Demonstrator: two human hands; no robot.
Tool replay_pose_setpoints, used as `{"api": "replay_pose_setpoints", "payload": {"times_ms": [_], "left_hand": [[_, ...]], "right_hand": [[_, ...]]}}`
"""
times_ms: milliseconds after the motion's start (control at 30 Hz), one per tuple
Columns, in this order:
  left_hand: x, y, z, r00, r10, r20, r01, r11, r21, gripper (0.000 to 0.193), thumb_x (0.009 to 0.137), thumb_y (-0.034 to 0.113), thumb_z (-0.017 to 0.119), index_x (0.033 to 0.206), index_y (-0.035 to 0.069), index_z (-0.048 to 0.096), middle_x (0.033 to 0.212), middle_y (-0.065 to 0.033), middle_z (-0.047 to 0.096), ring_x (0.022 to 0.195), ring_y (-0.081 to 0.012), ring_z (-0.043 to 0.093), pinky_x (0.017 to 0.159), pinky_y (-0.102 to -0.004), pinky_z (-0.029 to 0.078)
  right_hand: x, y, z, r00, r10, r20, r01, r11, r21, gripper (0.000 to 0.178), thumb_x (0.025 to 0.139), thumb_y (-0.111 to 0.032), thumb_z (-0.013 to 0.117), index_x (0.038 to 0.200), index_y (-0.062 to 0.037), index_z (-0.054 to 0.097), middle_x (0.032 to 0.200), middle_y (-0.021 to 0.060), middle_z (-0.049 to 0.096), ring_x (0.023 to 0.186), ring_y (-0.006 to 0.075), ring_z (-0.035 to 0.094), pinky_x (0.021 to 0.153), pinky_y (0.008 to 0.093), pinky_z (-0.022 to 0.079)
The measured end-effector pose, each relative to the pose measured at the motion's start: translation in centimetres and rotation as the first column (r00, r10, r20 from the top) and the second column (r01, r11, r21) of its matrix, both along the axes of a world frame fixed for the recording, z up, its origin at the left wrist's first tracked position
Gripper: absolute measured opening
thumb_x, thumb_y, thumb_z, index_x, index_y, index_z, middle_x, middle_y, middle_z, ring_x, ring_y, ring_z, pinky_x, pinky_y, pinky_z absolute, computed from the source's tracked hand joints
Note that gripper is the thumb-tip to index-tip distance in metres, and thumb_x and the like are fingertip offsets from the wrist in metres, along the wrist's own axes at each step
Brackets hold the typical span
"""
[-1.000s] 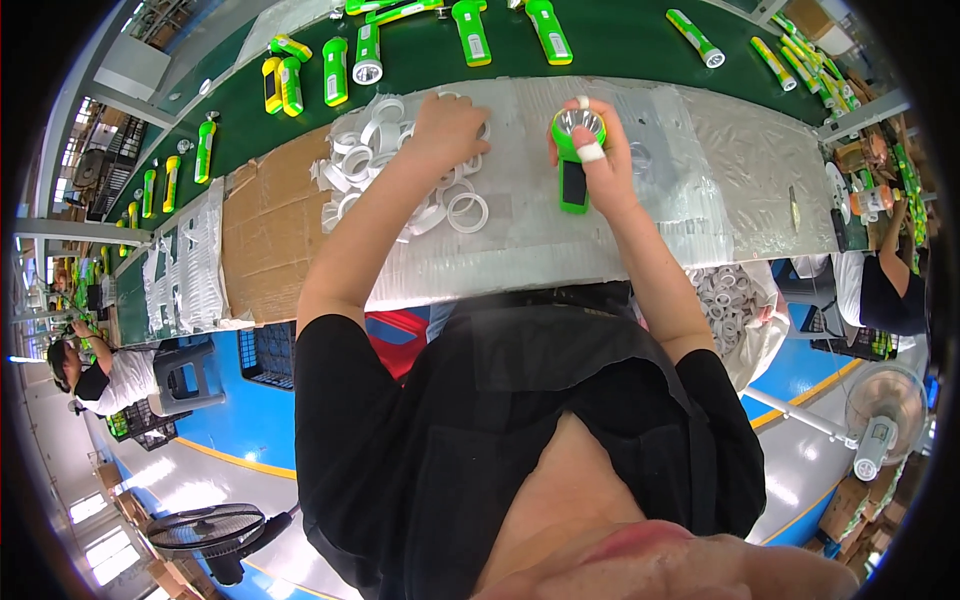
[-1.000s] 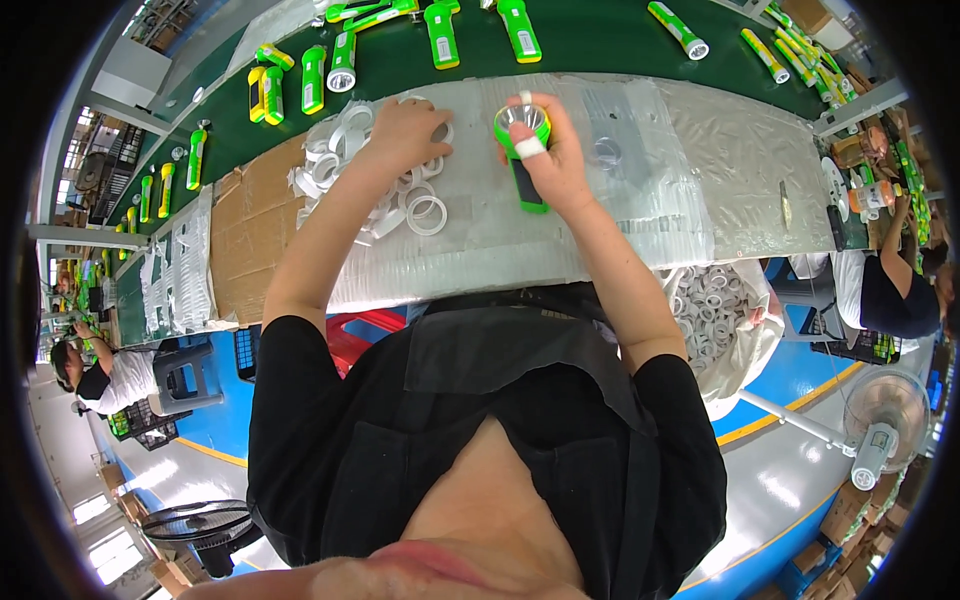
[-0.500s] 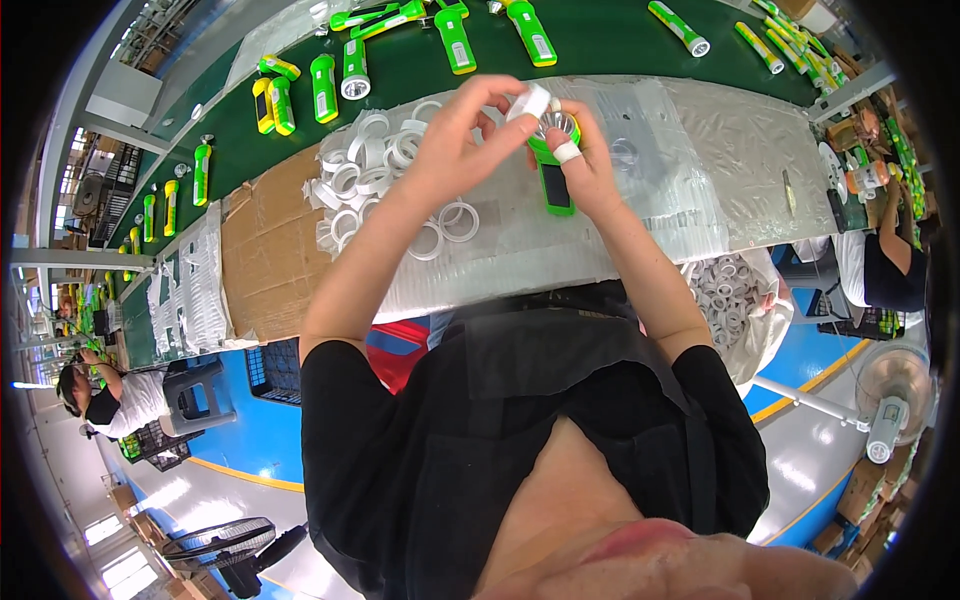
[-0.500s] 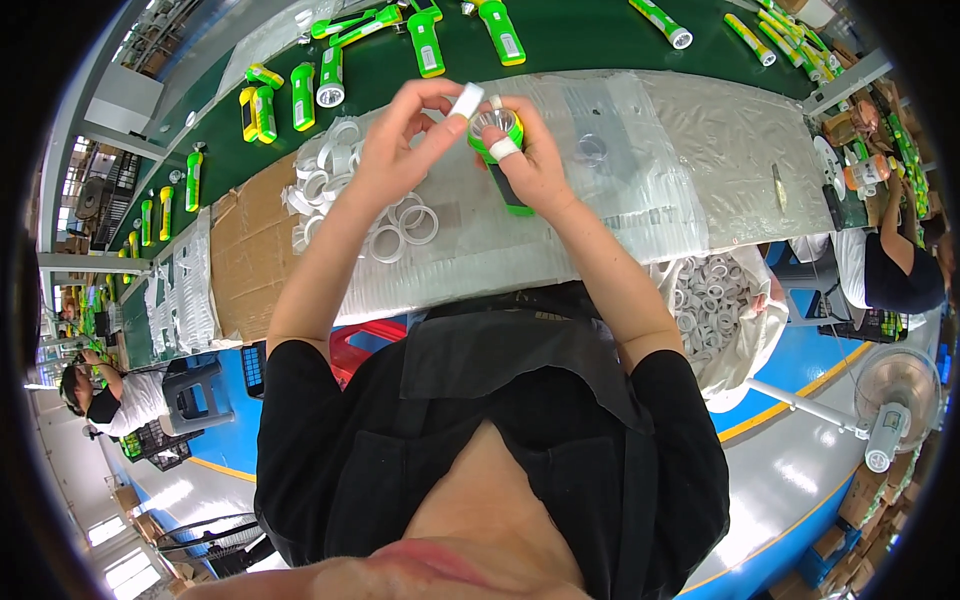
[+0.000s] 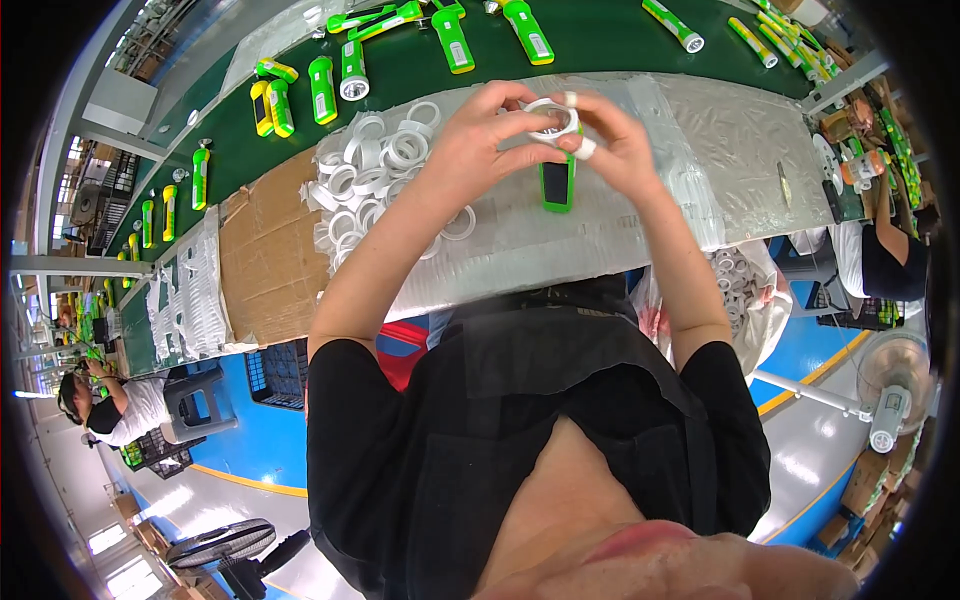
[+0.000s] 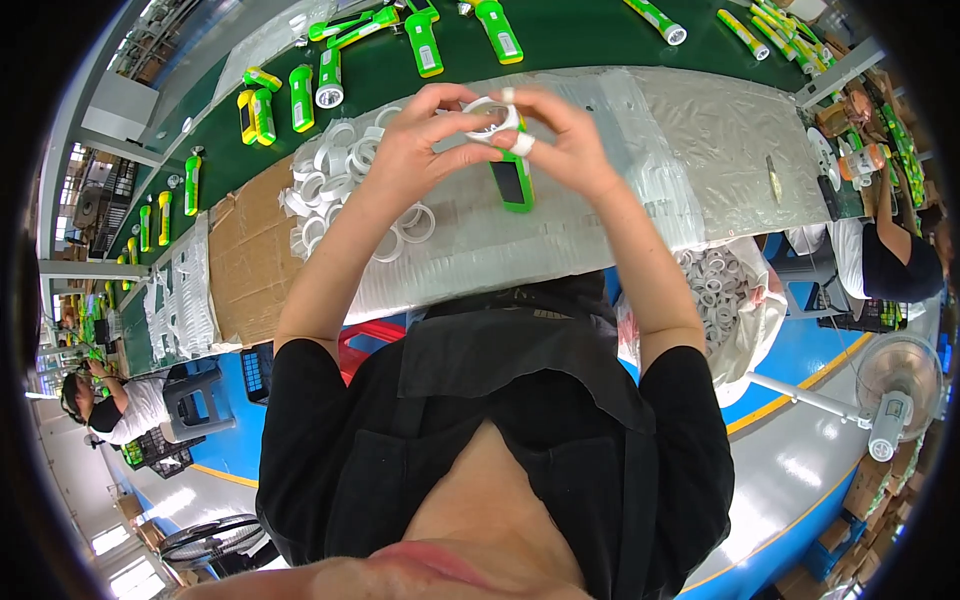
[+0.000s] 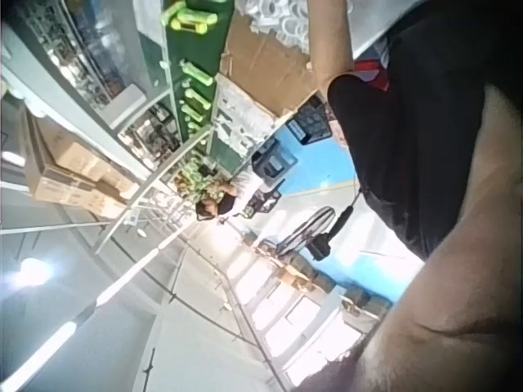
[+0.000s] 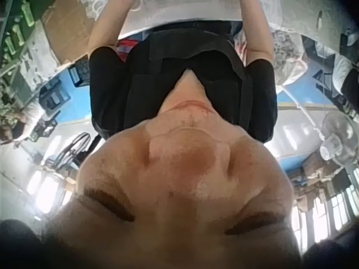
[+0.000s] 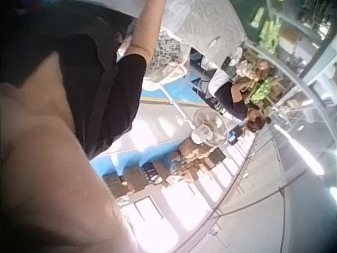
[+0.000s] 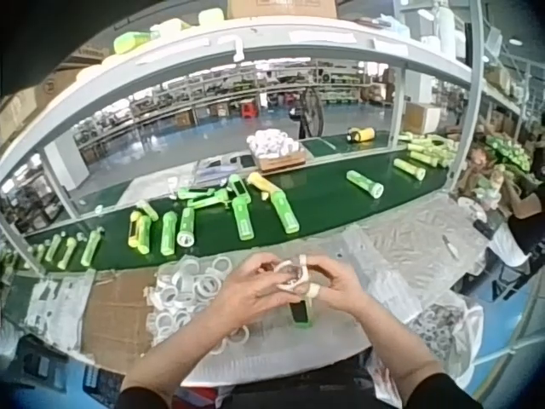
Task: Assembling plastic flashlight components on a factory assembly line.
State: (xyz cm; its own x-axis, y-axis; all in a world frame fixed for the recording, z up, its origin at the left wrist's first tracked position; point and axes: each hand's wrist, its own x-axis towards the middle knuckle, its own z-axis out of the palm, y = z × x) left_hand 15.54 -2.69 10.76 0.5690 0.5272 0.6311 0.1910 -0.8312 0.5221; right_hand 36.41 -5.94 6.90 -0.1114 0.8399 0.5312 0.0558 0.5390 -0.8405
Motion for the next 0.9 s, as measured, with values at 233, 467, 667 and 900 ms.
{"api": "replay_pose_setpoints", "payload": {"times_ms": [233,467,667,900], "left_hand": [[2.2,-1.0,0.4,0.996,-0.031,-0.081,0.019,0.988,-0.151,0.040,0.073,0.024,0.082,0.103,0.011,0.059,0.104,-0.0060,0.063,0.085,-0.0241,0.061,0.073,-0.0340,0.050],[3.3,-0.6,-0.2,0.993,-0.085,-0.078,0.065,0.973,-0.222,0.039,0.073,0.021,0.082,0.098,0.008,0.054,0.095,-0.0081,0.067,0.080,-0.0267,0.064,0.064,-0.0354,0.049],[3.7,-0.1,-0.9,0.996,-0.088,-0.008,0.083,0.963,-0.256,0.041,0.072,0.019,0.082,0.100,0.008,0.056,0.093,-0.0080,0.067,0.076,-0.0261,0.062,0.063,-0.0353,0.049],[4.6,-0.3,-0.9,0.994,-0.110,0.006,0.110,0.978,-0.175,0.042,0.070,0.019,0.083,0.100,0.009,0.057,0.090,-0.0080,0.067,0.075,-0.0261,0.062,0.064,-0.0358,0.050]], "right_hand": [[3.4,-0.2,8.9,0.672,0.114,0.731,-0.164,0.986,-0.002,0.043,0.075,-0.014,0.078,0.113,-0.0029,0.060,0.101,0.0071,0.061,0.088,0.0198,0.059,0.077,0.0333,0.050],[2.7,0.5,10.6,0.461,0.120,0.879,-0.035,0.992,-0.117,0.041,0.074,-0.027,0.079,0.097,-0.0002,0.059,0.084,0.0093,0.057,0.070,0.0229,0.056,0.061,0.0353,0.046],[0.4,-0.2,11.1,0.223,-0.040,0.974,0.371,0.928,-0.047,0.043,0.073,-0.034,0.079,0.088,-0.0009,0.057,0.080,0.0096,0.057,0.070,0.0236,0.058,0.060,0.0375,0.045],[2.7,0.7,10.5,0.460,0.094,0.883,-0.073,0.995,-0.068,0.062,0.069,-0.059,0.073,0.086,-0.0002,0.061,0.085,0.0125,0.063,0.081,0.0266,0.063,0.068,0.0356,0.048]]}}
